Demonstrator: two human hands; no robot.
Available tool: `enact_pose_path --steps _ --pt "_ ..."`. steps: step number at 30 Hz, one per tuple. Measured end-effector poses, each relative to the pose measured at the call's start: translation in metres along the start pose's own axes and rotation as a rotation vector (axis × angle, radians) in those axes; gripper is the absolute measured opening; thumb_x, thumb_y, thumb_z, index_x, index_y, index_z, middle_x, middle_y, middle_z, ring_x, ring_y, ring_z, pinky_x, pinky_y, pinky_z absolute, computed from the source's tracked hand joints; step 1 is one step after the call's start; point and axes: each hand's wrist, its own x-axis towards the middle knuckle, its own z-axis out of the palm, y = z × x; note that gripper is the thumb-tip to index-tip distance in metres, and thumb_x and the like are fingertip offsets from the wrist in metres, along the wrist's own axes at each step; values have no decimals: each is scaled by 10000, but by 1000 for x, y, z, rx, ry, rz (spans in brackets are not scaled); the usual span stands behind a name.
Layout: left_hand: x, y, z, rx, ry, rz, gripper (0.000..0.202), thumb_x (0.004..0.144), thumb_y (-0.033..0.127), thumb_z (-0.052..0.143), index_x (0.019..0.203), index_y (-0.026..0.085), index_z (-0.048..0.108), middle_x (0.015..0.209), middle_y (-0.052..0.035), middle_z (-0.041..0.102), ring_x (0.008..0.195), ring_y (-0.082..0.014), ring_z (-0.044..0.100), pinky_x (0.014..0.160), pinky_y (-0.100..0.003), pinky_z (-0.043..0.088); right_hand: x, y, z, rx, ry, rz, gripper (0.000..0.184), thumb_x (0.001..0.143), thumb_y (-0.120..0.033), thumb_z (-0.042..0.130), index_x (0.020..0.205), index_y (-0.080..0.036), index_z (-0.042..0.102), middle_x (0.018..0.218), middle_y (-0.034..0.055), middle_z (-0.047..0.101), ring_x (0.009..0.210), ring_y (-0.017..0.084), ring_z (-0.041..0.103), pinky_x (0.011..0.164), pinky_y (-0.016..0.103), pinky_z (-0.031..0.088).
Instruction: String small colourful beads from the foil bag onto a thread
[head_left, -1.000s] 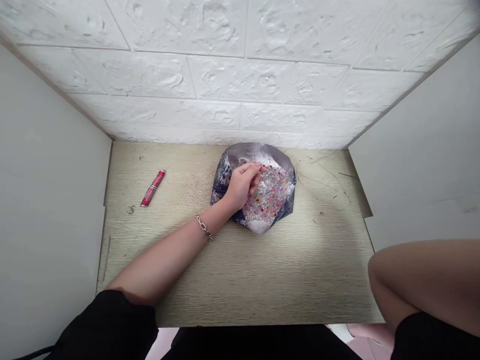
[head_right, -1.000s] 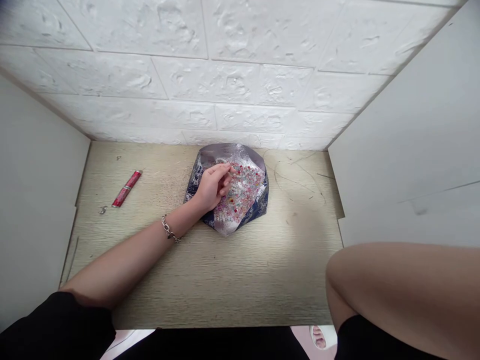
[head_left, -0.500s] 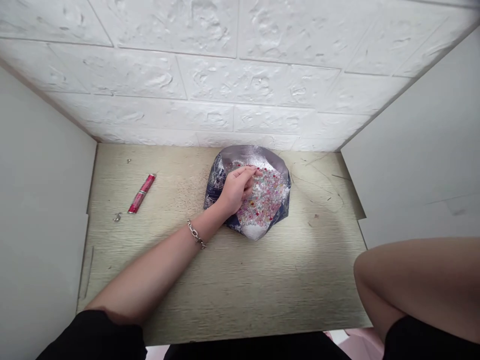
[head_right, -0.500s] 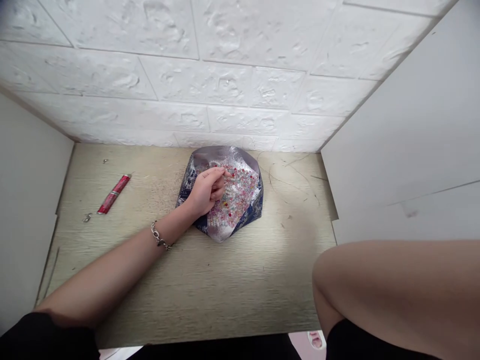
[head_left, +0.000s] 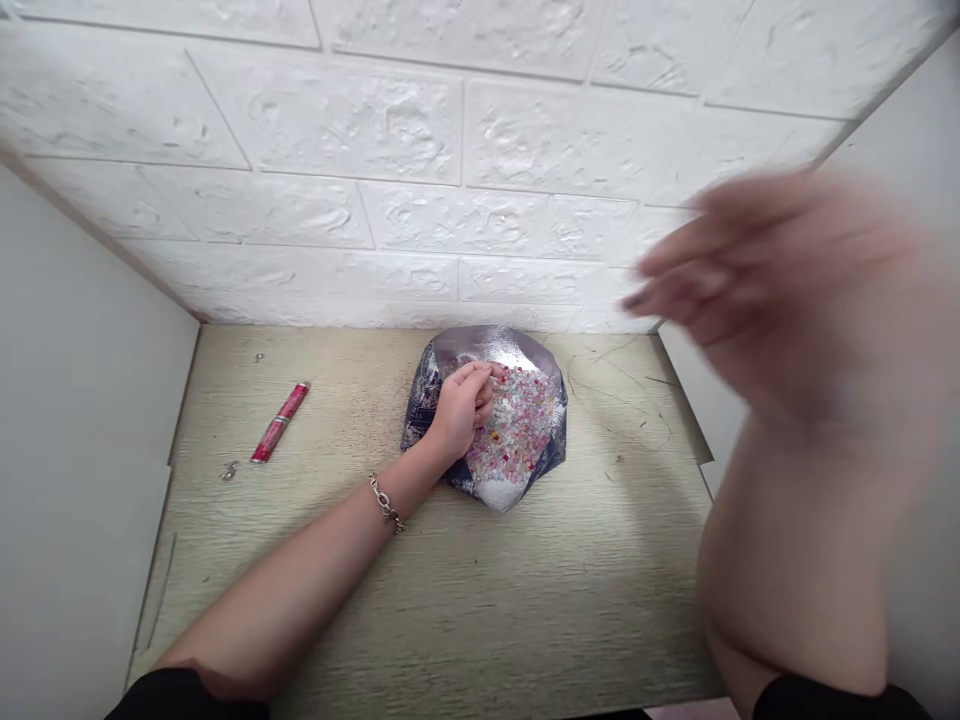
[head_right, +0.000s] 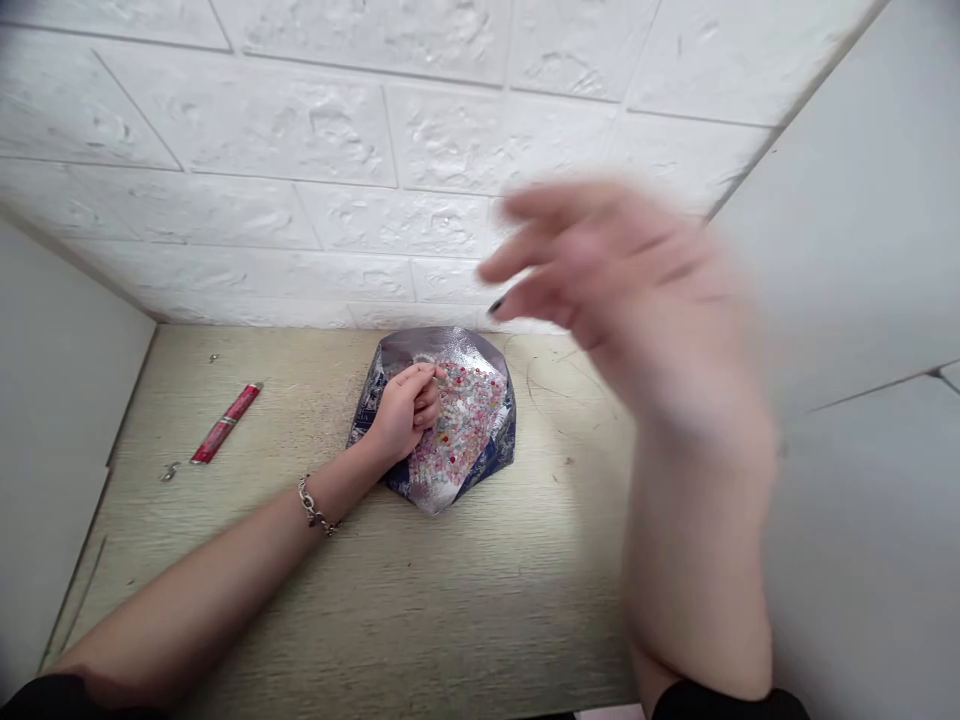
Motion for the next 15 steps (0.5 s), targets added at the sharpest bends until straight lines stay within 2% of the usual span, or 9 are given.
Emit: enact_pose_path --steps 2,3,4,6,8,11,15 --pt "0 0 0 -2 6 5 119 731 267 502 706 151 507 417 100 237 306 -3 177 321 -141 102 4 10 23 -100 -156 -54 194 812 -278 440 928 -218 585 870 4 613 788 124 556 696 263 444" --pt "0 0 0 -2 12 3 114 726 266 504 705 153 503 416 101 241 306 -3 177 320 -139 107 6 18 35 -212 -265 -63 180 797 -234 443 850 -199 612 823 6 622 762 126 554 680 256 430" --pt "1 0 0 -1 18 -1 112 722 265 506 705 155 501 415 102 243 305 -3 177 320 -137 111 8 26 47 -330 -354 -57 206 797 -194 415 846 -190 615 826 15 622 762 130 548 681 256 414" --pt "1 0 0 3 23 -7 112 720 268 506 706 157 498 410 103 243 303 -4 182 319 -134 118 11 45 65 -550 -543 21 236 780 -131 387 820 -159 618 780 46 619 696 128 538 619 242 382" --pt "1 0 0 11 14 -13 115 725 271 502 705 158 499 406 102 241 299 -6 190 318 -132 122 12 61 74 -763 -681 119 243 738 -64 376 754 -119 613 715 80 607 624 136 522 551 244 341" --pt "1 0 0 23 9 -22 121 729 275 500 704 157 501 409 101 246 298 -6 199 317 -132 121 14 79 77 -908 -741 195 254 699 -23 366 740 -104 604 686 100 598 617 149 524 527 247 312" --pt "1 -1 -1 34 -6 -28 135 735 289 503 717 155 504 414 100 250 300 -5 199 319 -135 116 17 93 78 -836 -731 159 239 688 -48 397 777 -144 597 753 79 613 695 158 545 565 238 330"
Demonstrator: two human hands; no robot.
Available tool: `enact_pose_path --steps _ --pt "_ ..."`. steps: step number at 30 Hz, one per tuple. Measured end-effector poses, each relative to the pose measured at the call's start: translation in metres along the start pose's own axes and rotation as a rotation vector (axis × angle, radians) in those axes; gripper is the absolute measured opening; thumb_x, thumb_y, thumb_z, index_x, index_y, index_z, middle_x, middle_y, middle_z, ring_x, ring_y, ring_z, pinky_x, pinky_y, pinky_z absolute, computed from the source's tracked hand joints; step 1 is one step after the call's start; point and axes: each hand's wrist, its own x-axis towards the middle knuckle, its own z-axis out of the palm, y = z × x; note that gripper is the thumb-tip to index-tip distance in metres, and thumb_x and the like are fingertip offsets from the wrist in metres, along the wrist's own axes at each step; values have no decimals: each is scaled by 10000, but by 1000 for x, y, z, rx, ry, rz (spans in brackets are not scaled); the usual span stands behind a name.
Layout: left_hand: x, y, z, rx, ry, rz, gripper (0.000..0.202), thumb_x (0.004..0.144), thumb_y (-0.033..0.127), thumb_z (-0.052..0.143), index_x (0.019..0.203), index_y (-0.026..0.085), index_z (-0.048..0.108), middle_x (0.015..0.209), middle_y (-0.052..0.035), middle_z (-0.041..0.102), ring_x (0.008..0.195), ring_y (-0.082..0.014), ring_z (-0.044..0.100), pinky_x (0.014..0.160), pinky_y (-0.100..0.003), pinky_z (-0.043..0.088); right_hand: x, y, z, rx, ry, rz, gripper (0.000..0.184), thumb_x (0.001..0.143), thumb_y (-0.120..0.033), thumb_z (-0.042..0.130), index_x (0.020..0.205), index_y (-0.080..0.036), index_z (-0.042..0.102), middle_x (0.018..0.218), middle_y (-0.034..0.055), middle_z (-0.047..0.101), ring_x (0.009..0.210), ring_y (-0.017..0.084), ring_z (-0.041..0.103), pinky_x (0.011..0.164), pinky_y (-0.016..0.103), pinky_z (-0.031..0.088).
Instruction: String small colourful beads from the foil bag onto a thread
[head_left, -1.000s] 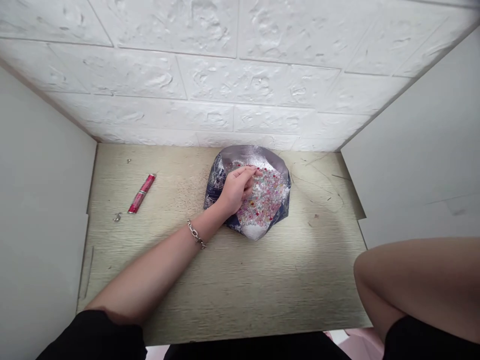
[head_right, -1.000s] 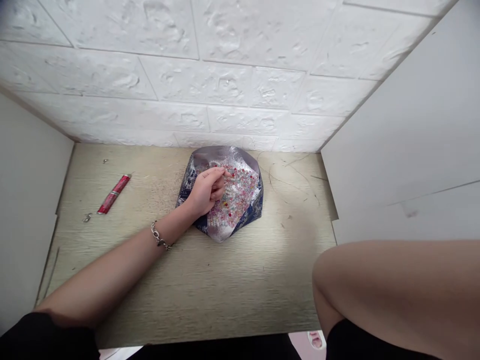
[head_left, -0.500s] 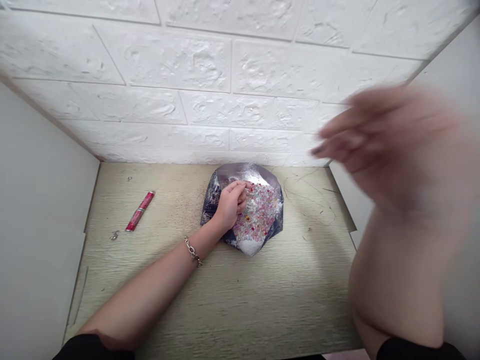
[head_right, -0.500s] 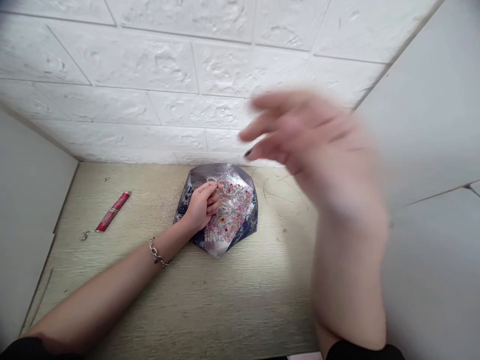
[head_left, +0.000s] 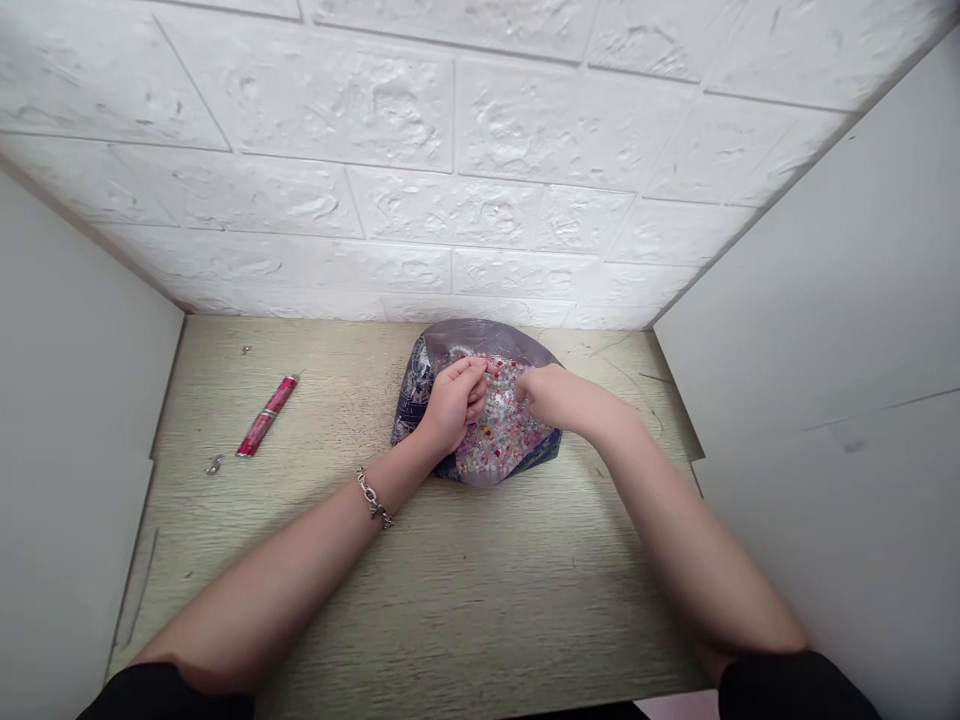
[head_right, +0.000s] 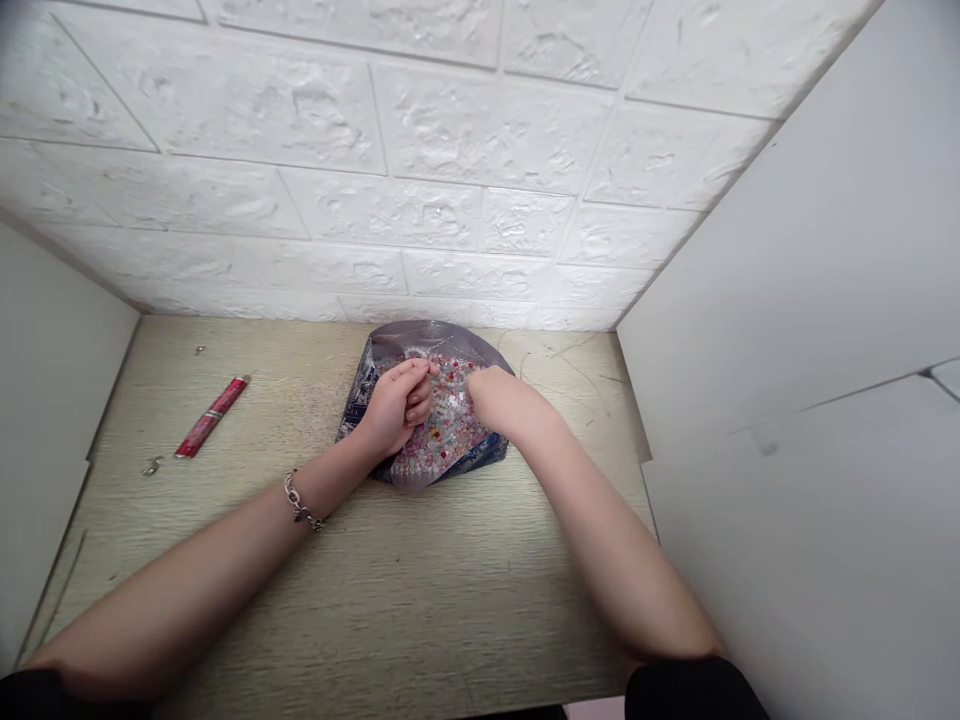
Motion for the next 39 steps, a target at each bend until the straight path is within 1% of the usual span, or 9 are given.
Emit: enact_pose_path --steps 7,11,14,16,19,22,27,35,39 --pt "-2 -2 3 7 19 34 146 768 318 463 730 177 465 426 98 245 314 -16 178 331 -139 126 17 -1 12 59 97 1 193 772 -217 408 698 -150 574 733 76 604 698 158 551 588 246 343" --pt "-8 -5 7 84 74 196 184 799 346 412 705 189 435 441 87 243 353 -32 171 359 -158 148 21 0 17 38 119 40 191 775 -187 398 769 -139 583 801 105 608 769 179 564 602 250 351" --pt "-17 -8 8 346 52 351 212 814 353 371 699 193 449 469 64 297 401 -51 252 409 -182 216 20 -1 17 43 142 25 211 786 -184 374 815 -152 580 838 102 609 792 185 566 593 250 350" --pt "-24 -9 7 685 -115 462 210 807 311 379 677 187 488 510 33 403 464 -65 350 475 -198 272 18 -3 15 64 143 15 206 774 -185 381 838 -177 576 854 82 613 792 185 566 573 247 343" --pt "-31 -12 8 1143 -481 561 207 774 261 401 633 190 535 537 4 489 504 -86 413 503 -217 273 19 -8 14 101 170 2 254 769 -180 370 926 -230 563 910 44 615 811 179 560 552 242 335" --pt "-34 -14 10 1337 -604 624 224 761 250 390 624 200 561 511 -4 502 474 -94 405 473 -228 235 22 -12 16 110 217 -44 314 802 -199 335 1038 -287 523 990 15 604 871 175 549 575 243 349" --pt "-33 -15 11 1357 -590 670 229 753 238 391 598 196 555 501 -5 509 447 -87 388 453 -228 212 22 -12 19 49 178 -35 334 804 -205 338 1084 -287 502 1009 37 595 882 182 543 595 253 363" --pt "-30 -12 10 1413 -538 665 221 752 228 385 584 194 525 500 -6 516 449 -90 383 463 -231 204 20 1 14 59 108 0 253 744 -136 355 839 -212 576 860 50 620 792 175 558 602 248 352" --pt "-29 -13 9 1462 -544 651 237 763 236 362 590 195 519 496 -6 508 448 -93 377 462 -236 194 22 4 16 46 108 -13 274 748 -151 364 915 -213 572 891 60 620 813 191 563 637 262 365"
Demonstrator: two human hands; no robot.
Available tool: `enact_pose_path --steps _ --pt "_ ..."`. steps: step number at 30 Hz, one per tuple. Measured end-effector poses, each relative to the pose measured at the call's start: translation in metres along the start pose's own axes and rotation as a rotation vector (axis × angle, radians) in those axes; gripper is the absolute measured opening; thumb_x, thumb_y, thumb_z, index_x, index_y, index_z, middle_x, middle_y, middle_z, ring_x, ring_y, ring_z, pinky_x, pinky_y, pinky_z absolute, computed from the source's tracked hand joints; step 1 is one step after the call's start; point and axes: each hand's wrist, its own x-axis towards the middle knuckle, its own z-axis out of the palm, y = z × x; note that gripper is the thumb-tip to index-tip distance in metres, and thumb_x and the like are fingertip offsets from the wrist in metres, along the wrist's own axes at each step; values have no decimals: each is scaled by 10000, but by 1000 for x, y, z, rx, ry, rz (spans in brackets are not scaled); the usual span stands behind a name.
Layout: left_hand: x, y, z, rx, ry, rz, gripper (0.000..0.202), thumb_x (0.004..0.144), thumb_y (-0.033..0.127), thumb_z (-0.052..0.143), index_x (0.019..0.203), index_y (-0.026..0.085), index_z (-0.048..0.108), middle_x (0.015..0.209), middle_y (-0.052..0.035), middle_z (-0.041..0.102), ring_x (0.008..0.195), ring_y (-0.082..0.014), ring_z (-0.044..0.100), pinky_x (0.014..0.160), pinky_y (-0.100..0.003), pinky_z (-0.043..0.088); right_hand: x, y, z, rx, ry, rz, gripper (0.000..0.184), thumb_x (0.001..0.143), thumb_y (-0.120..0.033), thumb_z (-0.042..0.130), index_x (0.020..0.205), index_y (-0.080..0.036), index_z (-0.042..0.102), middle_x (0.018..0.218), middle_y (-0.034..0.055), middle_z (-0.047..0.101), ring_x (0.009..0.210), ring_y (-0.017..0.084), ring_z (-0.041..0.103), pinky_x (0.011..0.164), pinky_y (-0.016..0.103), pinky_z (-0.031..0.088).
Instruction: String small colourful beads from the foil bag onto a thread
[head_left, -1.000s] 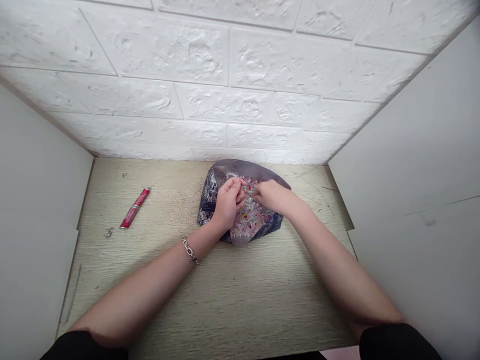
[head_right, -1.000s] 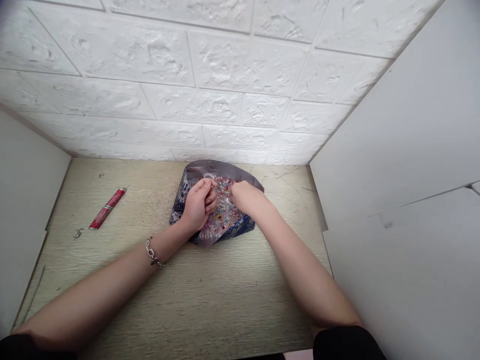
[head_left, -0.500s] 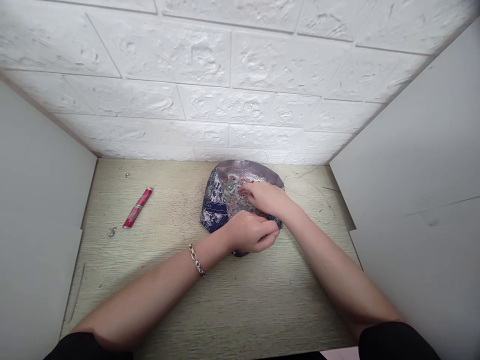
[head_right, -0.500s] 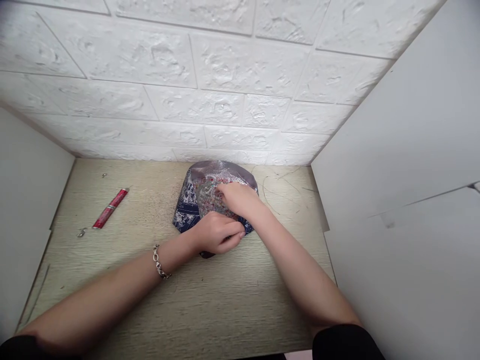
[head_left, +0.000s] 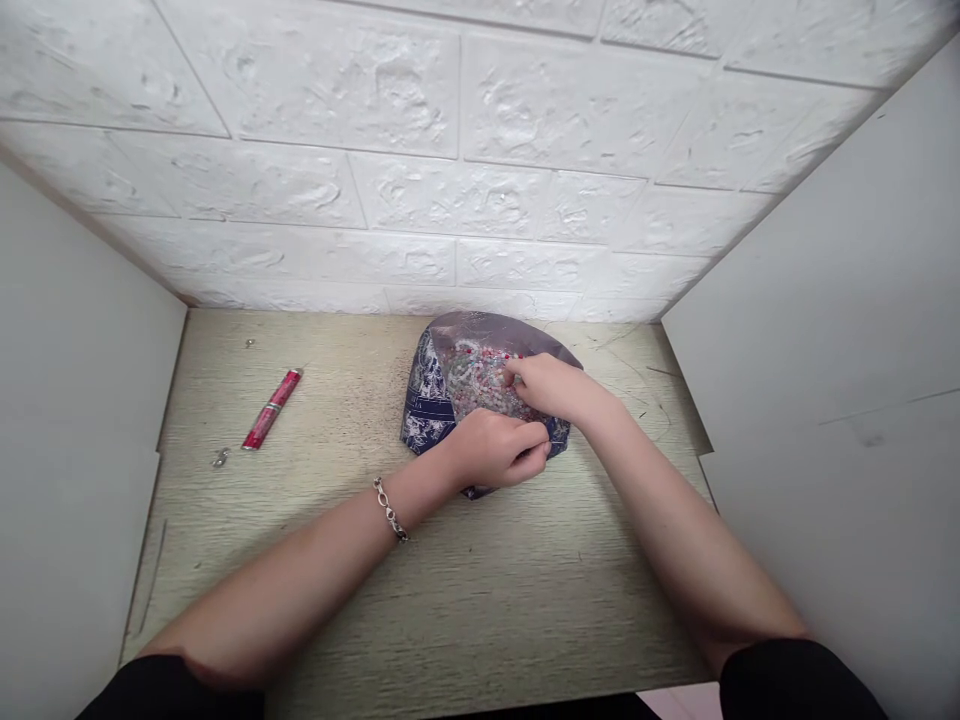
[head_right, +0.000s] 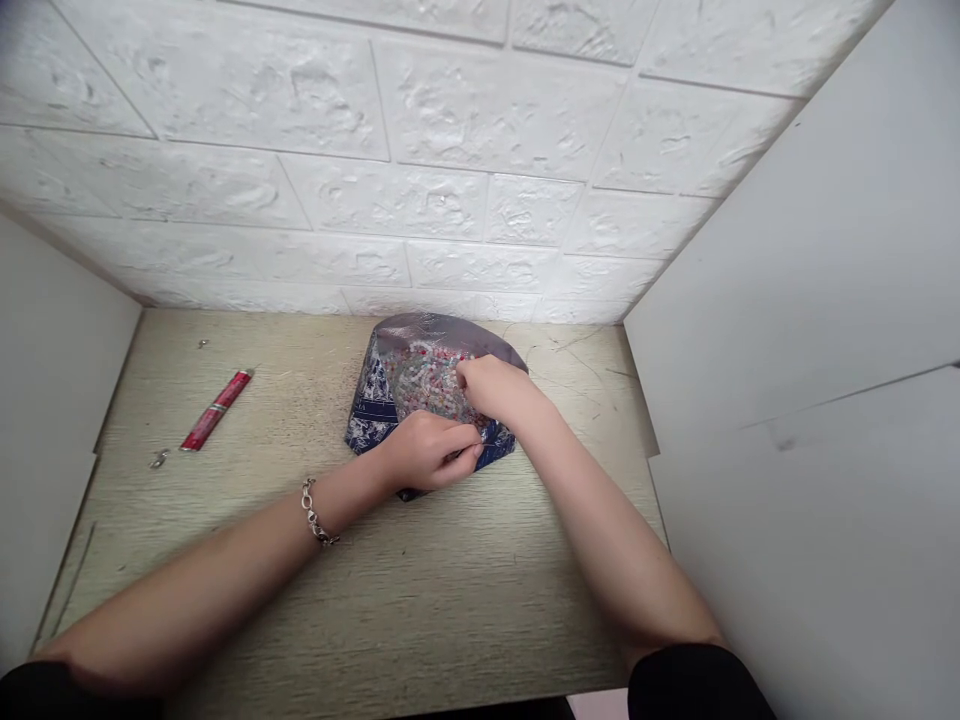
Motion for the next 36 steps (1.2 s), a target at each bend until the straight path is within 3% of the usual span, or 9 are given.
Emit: enact_pose_path --steps 6,13,21,25,29,36 --pt "-1 -2 1 14 44 13 224 764 224 372 604 193 526 489 4 478 430 -83 350 451 -235 163 0 5 2 63 -9 -49 459 714 -114 392 1140 -253 488 1098 63 568 968 192 526 746 263 374" --pt "-2 -3 3 -32 68 22 208 762 216 391 607 193 528 489 11 469 427 -78 341 452 -239 155 0 5 -1 71 20 -52 388 695 -74 395 1028 -204 547 981 64 580 901 167 526 763 246 363" --pt "-1 -4 5 138 105 102 232 798 231 345 661 184 526 492 9 516 431 -80 410 429 -225 198 4 -5 5 7 70 -40 210 795 -179 385 840 -211 588 913 42 528 826 140 509 663 230 352" --pt "0 -5 6 164 150 128 234 794 241 339 643 179 507 478 21 520 416 -76 428 410 -208 224 6 -8 8 -1 153 11 227 821 -201 349 889 -206 565 928 48 529 796 144 512 634 240 356" --pt "1 -5 5 191 183 123 240 794 242 331 634 179 498 453 33 510 401 -73 444 392 -197 246 5 3 4 81 248 -28 271 794 -132 336 881 -174 588 875 60 541 802 137 502 720 239 357" --pt "2 -3 2 156 158 60 245 783 234 337 607 173 496 445 32 506 403 -70 463 401 -180 287 1 14 0 62 90 -52 288 694 -61 396 766 -186 645 829 55 554 750 134 492 723 230 342"
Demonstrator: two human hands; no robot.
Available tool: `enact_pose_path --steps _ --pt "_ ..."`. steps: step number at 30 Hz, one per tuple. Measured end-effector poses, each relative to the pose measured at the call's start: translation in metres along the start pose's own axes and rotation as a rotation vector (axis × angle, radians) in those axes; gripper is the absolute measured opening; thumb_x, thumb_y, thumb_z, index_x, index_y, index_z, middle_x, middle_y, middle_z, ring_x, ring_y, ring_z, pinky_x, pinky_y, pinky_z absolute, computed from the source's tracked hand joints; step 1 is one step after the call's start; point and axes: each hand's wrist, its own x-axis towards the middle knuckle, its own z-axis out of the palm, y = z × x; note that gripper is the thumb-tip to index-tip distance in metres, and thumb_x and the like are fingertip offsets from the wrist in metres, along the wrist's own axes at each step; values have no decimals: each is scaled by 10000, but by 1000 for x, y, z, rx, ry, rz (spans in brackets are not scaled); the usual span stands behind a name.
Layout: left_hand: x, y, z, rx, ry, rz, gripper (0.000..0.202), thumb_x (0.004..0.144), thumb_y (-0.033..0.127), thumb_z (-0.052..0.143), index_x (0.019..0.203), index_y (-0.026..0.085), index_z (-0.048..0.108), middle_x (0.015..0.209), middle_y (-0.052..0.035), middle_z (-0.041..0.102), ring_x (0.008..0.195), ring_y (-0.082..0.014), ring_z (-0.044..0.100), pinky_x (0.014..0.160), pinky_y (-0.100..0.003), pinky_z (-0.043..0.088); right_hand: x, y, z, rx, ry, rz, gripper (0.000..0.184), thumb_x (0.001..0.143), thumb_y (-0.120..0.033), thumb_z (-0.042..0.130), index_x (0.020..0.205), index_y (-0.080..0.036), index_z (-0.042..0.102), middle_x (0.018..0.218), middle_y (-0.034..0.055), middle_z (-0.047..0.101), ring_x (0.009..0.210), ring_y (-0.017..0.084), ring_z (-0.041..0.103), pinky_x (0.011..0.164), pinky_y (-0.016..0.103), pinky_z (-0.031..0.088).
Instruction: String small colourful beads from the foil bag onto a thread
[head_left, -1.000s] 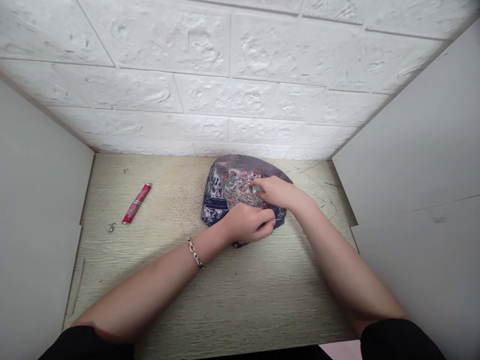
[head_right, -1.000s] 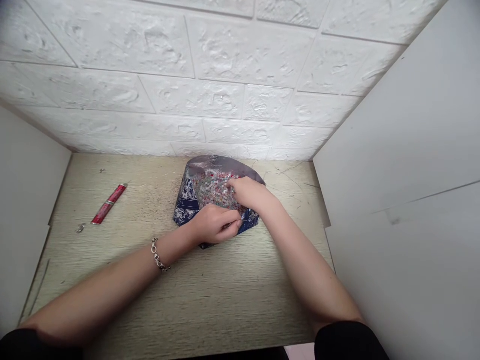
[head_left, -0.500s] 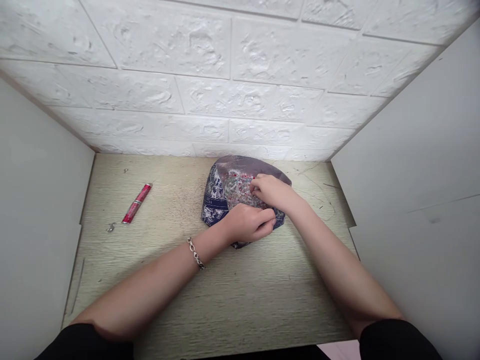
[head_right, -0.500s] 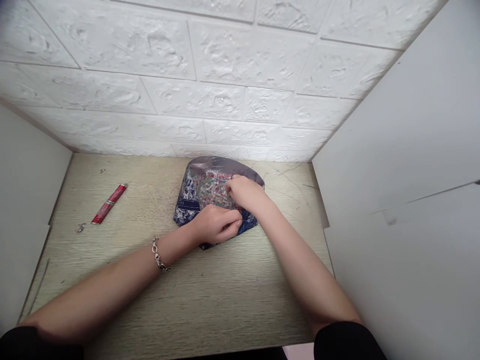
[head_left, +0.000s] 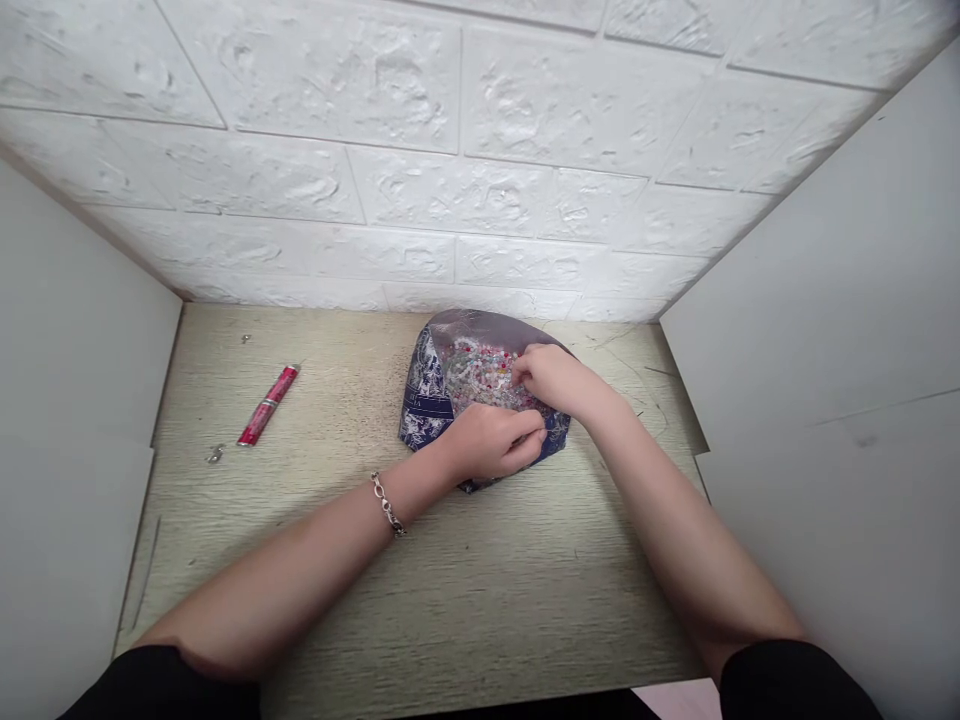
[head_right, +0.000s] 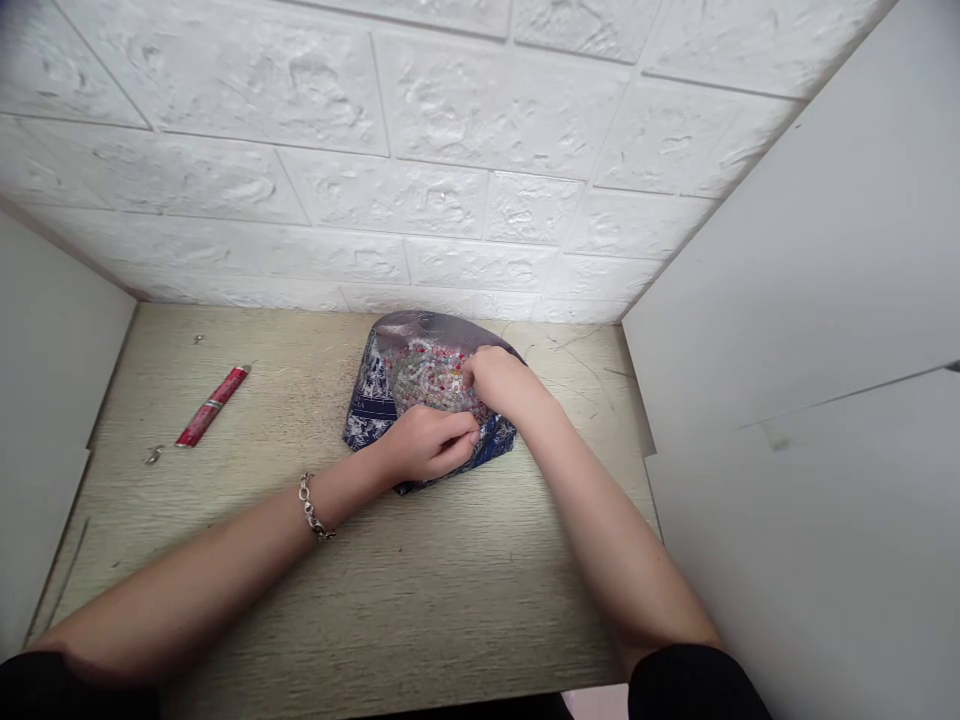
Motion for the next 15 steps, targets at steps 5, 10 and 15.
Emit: enact_pose_path --steps 5,10,15 --pt "-1 -1 2 11 0 13 256 787 245 340 602 174 503 450 30 513 410 -72 470 403 -184 283 0 -6 1 -44 -31 11 252 695 -76 421 753 -182 642 834 59 552 752 135 504 718 233 342" --pt "-2 -1 2 17 17 31 246 787 238 348 621 175 518 463 32 526 418 -71 477 403 -189 278 -1 -8 -2 -52 -37 -9 211 711 -123 438 760 -174 636 803 61 547 735 138 497 693 238 346" --pt "-2 0 4 30 40 52 248 791 236 354 611 173 513 468 34 534 414 -67 472 400 -199 265 0 -9 1 -51 -43 -26 192 733 -140 429 745 -175 618 815 58 545 771 144 508 705 245 349"
